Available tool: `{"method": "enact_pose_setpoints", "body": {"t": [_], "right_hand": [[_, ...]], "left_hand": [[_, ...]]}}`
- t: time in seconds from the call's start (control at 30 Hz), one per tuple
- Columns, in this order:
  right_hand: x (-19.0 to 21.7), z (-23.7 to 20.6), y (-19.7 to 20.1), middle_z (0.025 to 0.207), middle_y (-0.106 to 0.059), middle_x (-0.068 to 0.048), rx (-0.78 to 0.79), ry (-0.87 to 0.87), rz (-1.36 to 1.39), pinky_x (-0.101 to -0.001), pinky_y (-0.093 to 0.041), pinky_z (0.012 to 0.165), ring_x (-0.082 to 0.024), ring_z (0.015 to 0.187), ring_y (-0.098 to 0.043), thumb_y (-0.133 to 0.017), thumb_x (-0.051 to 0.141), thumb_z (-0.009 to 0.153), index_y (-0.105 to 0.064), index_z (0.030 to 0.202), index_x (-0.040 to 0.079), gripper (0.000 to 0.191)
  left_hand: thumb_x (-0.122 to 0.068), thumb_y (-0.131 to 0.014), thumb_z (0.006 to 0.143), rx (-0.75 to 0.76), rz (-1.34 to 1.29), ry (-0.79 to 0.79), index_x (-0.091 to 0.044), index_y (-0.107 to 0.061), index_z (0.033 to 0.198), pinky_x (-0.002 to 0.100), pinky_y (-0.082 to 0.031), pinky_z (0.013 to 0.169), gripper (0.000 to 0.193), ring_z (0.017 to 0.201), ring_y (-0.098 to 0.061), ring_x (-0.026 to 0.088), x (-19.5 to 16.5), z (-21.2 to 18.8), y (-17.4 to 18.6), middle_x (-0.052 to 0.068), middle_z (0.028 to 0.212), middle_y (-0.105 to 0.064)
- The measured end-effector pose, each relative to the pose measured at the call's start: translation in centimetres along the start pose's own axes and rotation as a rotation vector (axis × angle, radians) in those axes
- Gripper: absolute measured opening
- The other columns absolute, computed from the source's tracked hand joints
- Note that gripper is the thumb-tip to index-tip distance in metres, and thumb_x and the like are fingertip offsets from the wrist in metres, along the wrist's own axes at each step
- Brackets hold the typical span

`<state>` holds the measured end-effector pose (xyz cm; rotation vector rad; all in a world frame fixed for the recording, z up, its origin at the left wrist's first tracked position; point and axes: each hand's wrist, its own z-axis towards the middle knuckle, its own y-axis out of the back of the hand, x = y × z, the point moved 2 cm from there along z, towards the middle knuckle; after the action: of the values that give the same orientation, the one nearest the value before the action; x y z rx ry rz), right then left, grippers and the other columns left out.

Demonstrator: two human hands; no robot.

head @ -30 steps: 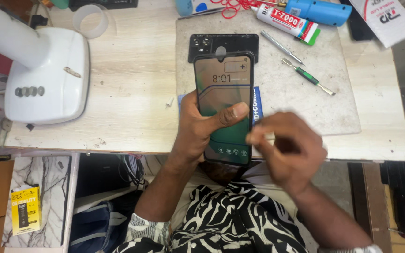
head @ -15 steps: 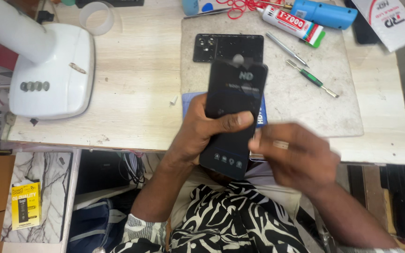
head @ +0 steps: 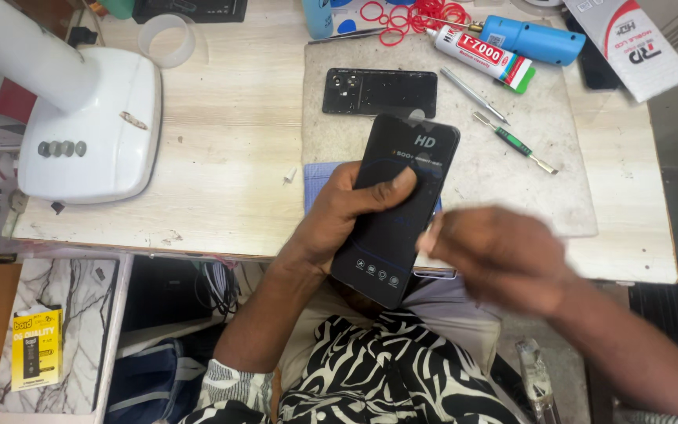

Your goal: The person reassembles a disassembled smartphone at a repair bench, pressing the frame and back cover together by hand and testing the power button until the screen turns on. They then use tweezers to work on the phone's exposed internal components on the mat.

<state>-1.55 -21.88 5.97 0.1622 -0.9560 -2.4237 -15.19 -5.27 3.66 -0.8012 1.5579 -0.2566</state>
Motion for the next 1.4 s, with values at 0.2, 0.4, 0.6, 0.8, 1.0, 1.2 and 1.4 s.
{"method": "enact_pose_setpoints", "body": {"t": [0.2,0.4,0.6,0.8,1.0,1.2,1.4], "right_hand": [[-2.9,0.5,1.5,0.094,-0.071,-0.013,0.139,-0.223,-0.135,-0.0411,-0.059,0.068,-0.031,0.085,-0.073,-0.077,0.001,0.072,-0.080,0.104,-0.001,0.032],[-0.3,2.5,0.5,0.096,-0.072,-0.012,-0.041,0.131,-0.024,-0.0366,-0.061,0.072,-0.026,0.087,-0.075,-0.080,-0.003,0.077,-0.078,0.103,-0.001,0.026],[-2.4,2.2,2.2,0.101,-0.070,-0.013,0.037,-0.049,-0.154,-0.0412,-0.061,0.075,-0.033,0.096,-0.073,-0.074,-0.005,0.072,-0.075,0.118,0.005,0.047],[-1.0,0.2,-0.2,0.099,-0.066,-0.009,0.052,-0.088,0.666,-0.0407,-0.062,0.083,-0.028,0.092,-0.071,-0.068,0.006,0.071,-0.066,0.106,0.013,0.035],[-1.9,1.9,2.0,0.090,-0.067,-0.012,-0.111,-0.008,-0.216,-0.0406,-0.059,0.070,-0.031,0.082,-0.071,-0.074,-0.013,0.079,-0.077,0.100,-0.002,0.024],[-0.7,3.2,2.3,0.090,-0.065,-0.012,-0.170,-0.030,-0.232,-0.0385,-0.059,0.068,-0.030,0.082,-0.071,-0.079,-0.014,0.079,-0.077,0.098,-0.002,0.022],[-0.9,2.6,2.5,0.094,-0.065,-0.014,-0.195,-0.067,-0.194,-0.0383,-0.061,0.069,-0.029,0.083,-0.071,-0.084,-0.005,0.083,-0.075,0.098,-0.003,0.017]], "left_hand": [[-0.025,-0.076,0.095,0.004,0.027,0.031,0.003,-0.073,0.107,0.022,-0.055,0.059,0.030,0.068,-0.068,0.010,0.5,0.0,-0.3,0.006,0.088,-0.074],[-0.027,-0.077,0.094,0.031,0.019,0.017,0.002,-0.072,0.106,0.023,-0.055,0.058,0.032,0.067,-0.069,0.011,0.0,-0.2,0.3,0.008,0.086,-0.074],[-0.025,-0.079,0.094,0.038,0.069,0.024,0.003,-0.073,0.108,0.022,-0.054,0.057,0.032,0.067,-0.067,0.009,0.1,-0.3,0.1,0.006,0.086,-0.072],[-0.024,-0.078,0.093,0.032,0.042,0.016,0.002,-0.072,0.107,0.022,-0.056,0.061,0.031,0.069,-0.068,0.010,-0.5,-0.5,-0.1,0.006,0.087,-0.073],[-0.024,-0.077,0.095,0.039,0.057,0.016,0.004,-0.071,0.107,0.022,-0.053,0.057,0.030,0.066,-0.066,0.009,-0.4,-0.4,-0.6,0.005,0.085,-0.072],[-0.023,-0.077,0.097,0.062,-0.052,0.057,0.004,-0.069,0.110,0.022,-0.052,0.053,0.031,0.063,-0.065,0.009,0.0,-1.3,-1.2,0.005,0.083,-0.070],[-0.022,-0.077,0.096,0.097,-0.047,0.061,0.006,-0.069,0.112,0.023,-0.055,0.055,0.034,0.065,-0.068,0.011,-0.2,-1.4,-1.6,0.008,0.086,-0.072]]}}
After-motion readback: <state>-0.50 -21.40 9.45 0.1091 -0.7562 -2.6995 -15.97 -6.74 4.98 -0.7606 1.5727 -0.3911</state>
